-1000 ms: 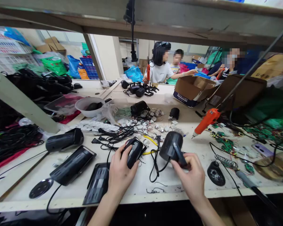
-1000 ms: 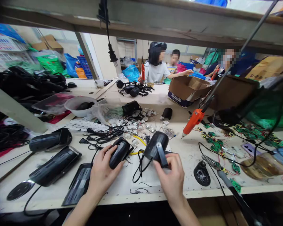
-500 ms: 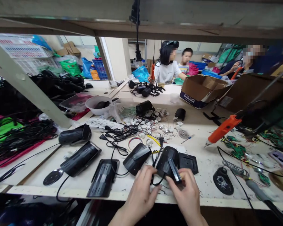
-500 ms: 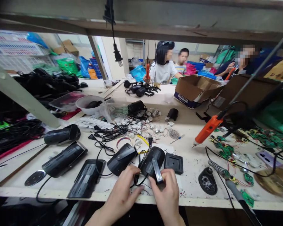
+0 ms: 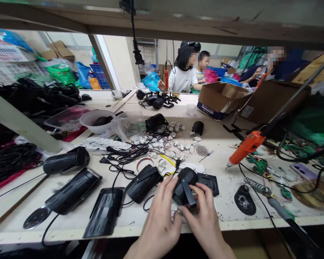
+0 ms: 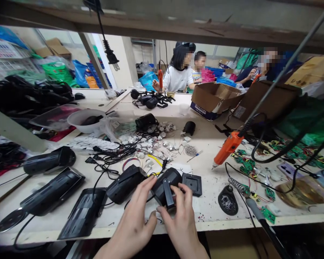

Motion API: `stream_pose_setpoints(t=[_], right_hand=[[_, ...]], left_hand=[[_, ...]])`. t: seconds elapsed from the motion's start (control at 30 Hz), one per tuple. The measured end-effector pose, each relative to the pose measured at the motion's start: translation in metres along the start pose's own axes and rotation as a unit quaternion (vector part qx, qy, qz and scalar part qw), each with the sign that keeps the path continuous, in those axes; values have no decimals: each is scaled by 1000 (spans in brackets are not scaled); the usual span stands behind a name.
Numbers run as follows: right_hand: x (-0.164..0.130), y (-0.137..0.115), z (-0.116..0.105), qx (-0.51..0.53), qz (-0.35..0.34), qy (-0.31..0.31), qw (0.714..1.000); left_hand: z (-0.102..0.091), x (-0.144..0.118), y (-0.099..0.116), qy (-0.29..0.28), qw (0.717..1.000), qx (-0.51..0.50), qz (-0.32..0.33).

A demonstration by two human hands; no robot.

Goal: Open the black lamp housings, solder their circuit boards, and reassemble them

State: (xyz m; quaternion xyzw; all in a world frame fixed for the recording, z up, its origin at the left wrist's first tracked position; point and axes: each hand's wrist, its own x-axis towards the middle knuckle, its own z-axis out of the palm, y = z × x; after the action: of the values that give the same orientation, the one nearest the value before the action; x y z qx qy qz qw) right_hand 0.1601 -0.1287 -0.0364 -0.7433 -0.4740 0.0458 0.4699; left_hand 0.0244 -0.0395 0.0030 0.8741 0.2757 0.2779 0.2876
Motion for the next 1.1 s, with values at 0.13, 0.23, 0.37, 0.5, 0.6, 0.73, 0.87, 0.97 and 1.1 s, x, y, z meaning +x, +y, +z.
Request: stream_pose_setpoints(t=[0.13,0.23,0.37,0.5,0.6,0.73,0.87,0.97,1.1], right_hand=[[-5,7,-2,5,8,-12,1000],[-5,15,-5,18,-6,-41,999],[5,19,-14,50,7,-56,997],[19,20,-27,52,18,-77,996],[22,20,-33,29,2,-105,994],[17,19,-33,13,-13,-112,994],[10,17,-33,-3,-26,-107,994],[3,12,-29,-16,-30,-77,996],[-9,4,-21,-19,-35,-7,999]], left_hand=[[24,15,3,-20,999,1,-36],[31,23,-1,-42,995,11,-87],[20,27,-8,-69,993,-9,-97],[1,22,-17,-89,994,-24,-64],[-7,16,-23,-99,995,-11,-30],[-5,11,-25,-91,995,31,-4],[6,9,-23,-71,996,55,3],[15,7,-23,-27,997,67,5],[21,3,-25,16,998,68,-7]])
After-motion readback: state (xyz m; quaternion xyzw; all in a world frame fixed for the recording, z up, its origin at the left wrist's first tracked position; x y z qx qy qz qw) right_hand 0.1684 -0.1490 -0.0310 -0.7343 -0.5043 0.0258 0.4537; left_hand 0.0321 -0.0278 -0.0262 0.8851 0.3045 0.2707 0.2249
